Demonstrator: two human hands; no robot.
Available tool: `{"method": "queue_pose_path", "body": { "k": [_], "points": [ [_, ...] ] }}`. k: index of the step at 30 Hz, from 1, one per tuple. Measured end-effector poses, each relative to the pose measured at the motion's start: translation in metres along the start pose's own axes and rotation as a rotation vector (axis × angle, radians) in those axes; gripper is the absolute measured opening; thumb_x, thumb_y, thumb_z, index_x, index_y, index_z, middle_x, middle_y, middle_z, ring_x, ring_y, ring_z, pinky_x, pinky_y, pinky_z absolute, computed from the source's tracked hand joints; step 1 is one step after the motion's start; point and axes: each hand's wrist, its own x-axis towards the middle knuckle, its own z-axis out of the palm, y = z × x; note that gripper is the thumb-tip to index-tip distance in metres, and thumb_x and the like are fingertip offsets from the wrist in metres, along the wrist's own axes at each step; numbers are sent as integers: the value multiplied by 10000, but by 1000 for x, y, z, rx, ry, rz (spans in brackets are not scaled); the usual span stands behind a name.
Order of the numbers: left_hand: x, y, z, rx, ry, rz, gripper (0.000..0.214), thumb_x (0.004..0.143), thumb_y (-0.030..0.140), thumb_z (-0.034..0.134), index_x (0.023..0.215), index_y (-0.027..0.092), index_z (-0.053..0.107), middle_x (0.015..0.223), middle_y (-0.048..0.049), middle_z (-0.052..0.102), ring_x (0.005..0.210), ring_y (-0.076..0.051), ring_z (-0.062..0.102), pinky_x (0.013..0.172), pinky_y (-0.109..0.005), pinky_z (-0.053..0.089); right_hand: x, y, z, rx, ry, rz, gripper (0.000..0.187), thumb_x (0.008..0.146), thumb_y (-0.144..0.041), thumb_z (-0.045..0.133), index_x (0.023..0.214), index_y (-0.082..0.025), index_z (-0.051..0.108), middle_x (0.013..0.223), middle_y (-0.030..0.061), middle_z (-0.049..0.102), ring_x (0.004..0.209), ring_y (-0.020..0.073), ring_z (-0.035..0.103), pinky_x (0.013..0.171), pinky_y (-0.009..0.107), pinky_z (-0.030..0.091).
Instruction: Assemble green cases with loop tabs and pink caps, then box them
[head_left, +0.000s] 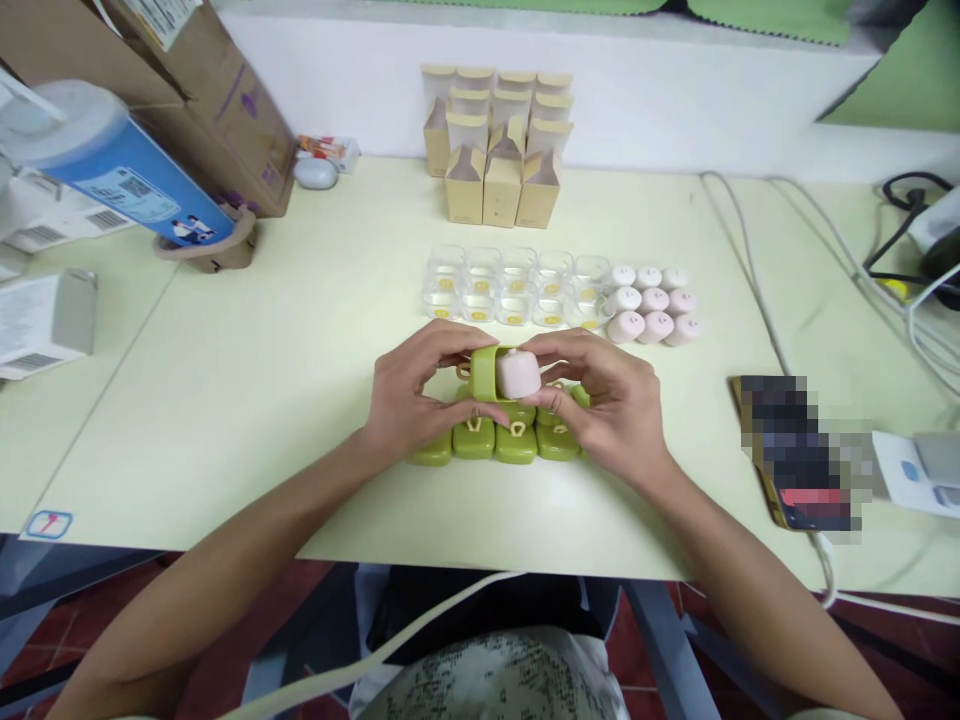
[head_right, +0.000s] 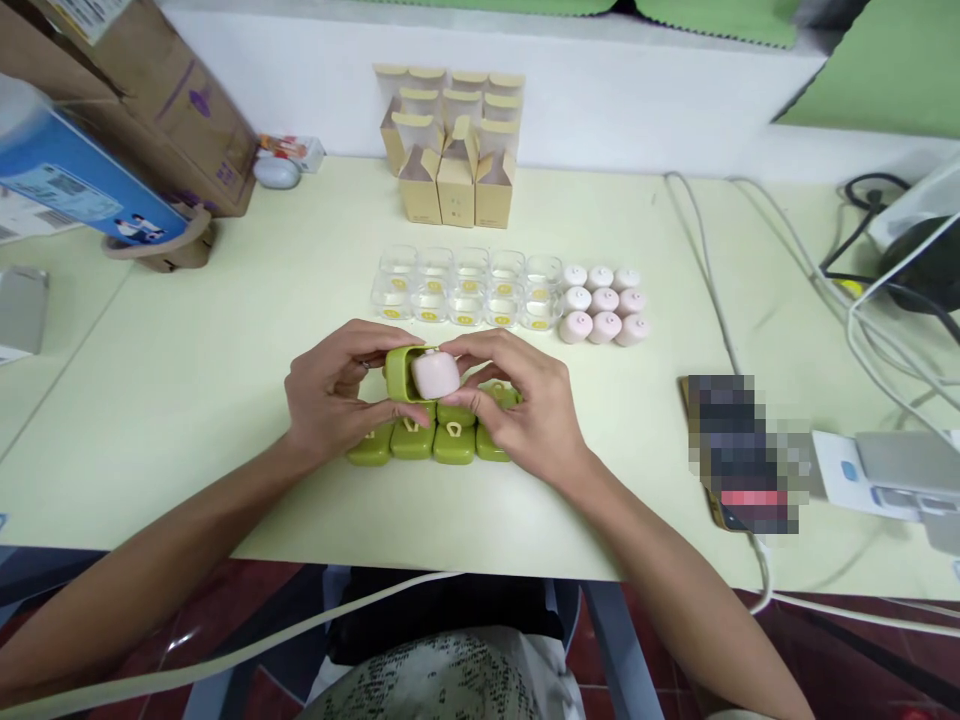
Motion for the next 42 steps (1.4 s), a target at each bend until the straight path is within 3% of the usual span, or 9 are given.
{"method": "queue_pose_path", "body": {
  "k": [4, 8, 11, 15, 19, 25, 28, 31, 42],
  "points": [
    [-2, -1, 1, 1, 4, 53, 627, 753, 538, 1033, 1266, 264, 800, 1137, -78, 852, 1009, -208, 814, 818, -323, 696, -1, -3, -2, -37, -27, -26, 230, 991, -288, 836, 1218, -248, 819, 1163, 42, 854, 991, 201, 814, 830, 355, 737],
    [-5, -1, 2, 43, -6, 29, 609, 766, 582, 1013, 1244, 266, 803, 1138, -81, 858, 1020, -232, 818, 844, -372, 710, 0, -6, -5, -91, -47, -36, 210, 1025, -295, 786, 1225, -248, 826, 1144, 46, 856, 992, 204, 820, 821, 364, 755],
    [-8, 0, 3, 58, -23, 16, 608, 772, 616, 998, 1228, 269, 795, 1148, -84, 855, 1025, -245, 818, 863, -401, 713, 3, -6, -7, 20, -67, 28, 191, 970, -331, 868, 1135, -244, 826, 1157, 55, 844, 1074, 226, 817, 794, 341, 750],
    [-11, -1, 8, 62, 57, 56, 597, 816, 612, 974, 1261, 291, 738, 1170, -68, 816, 1061, -241, 815, 893, -406, 701, 4, -5, -3, 321, -71, 230, 485, 772, -384, 1047, 1129, -258, 744, 1216, 43, 801, 1013, 214, 827, 717, 291, 726],
    [-13, -3, 13, 172, 176, 94, 569, 835, 594, 970, 1233, 306, 683, 1185, -31, 762, 1063, -211, 790, 896, -379, 670, -2, -6, 11, 435, -74, 305, 632, 778, -392, 1049, 1265, -309, 655, 1268, 28, 772, 1014, 204, 834, 801, 318, 746],
    [-1, 3, 7, 162, 28, 207, 746, 880, 694, 882, 1456, 291, 632, 1259, -91, 720, 1148, -241, 734, 883, -371, 679, -5, -6, 15, 153, -5, 0, 390, 933, -247, 905, 1274, -292, 721, 1290, 52, 764, 1122, 216, 779, 814, 330, 723],
    [6, 8, 0, 245, -71, 252, 500, 1033, 551, 775, 1447, 283, 695, 1320, -104, 730, 1207, -231, 737, 945, -360, 679, -3, -4, 9, 46, 7, -102, 299, 960, -181, 848, 1223, -275, 742, 1329, 78, 781, 1219, 243, 764, 859, 360, 710],
    [8, 11, -3, 265, -34, 251, 360, 1033, 420, 812, 1360, 286, 744, 1237, -66, 784, 1126, -205, 776, 951, -350, 678, -3, -4, 8, 51, -18, -114, 259, 991, -164, 793, 1230, -256, 752, 1351, 98, 785, 1229, 244, 775, 910, 391, 725],
    [7, 15, -2, 268, -7, 237, 359, 935, 438, 923, 1225, 267, 799, 1139, -38, 824, 973, -181, 799, 863, -330, 687, -3, -6, 14, -184, 83, -269, 222, 889, -83, 745, 1064, -220, 746, 1161, 103, 830, 1050, 234, 824, 760, 337, 732]
  ]
}}
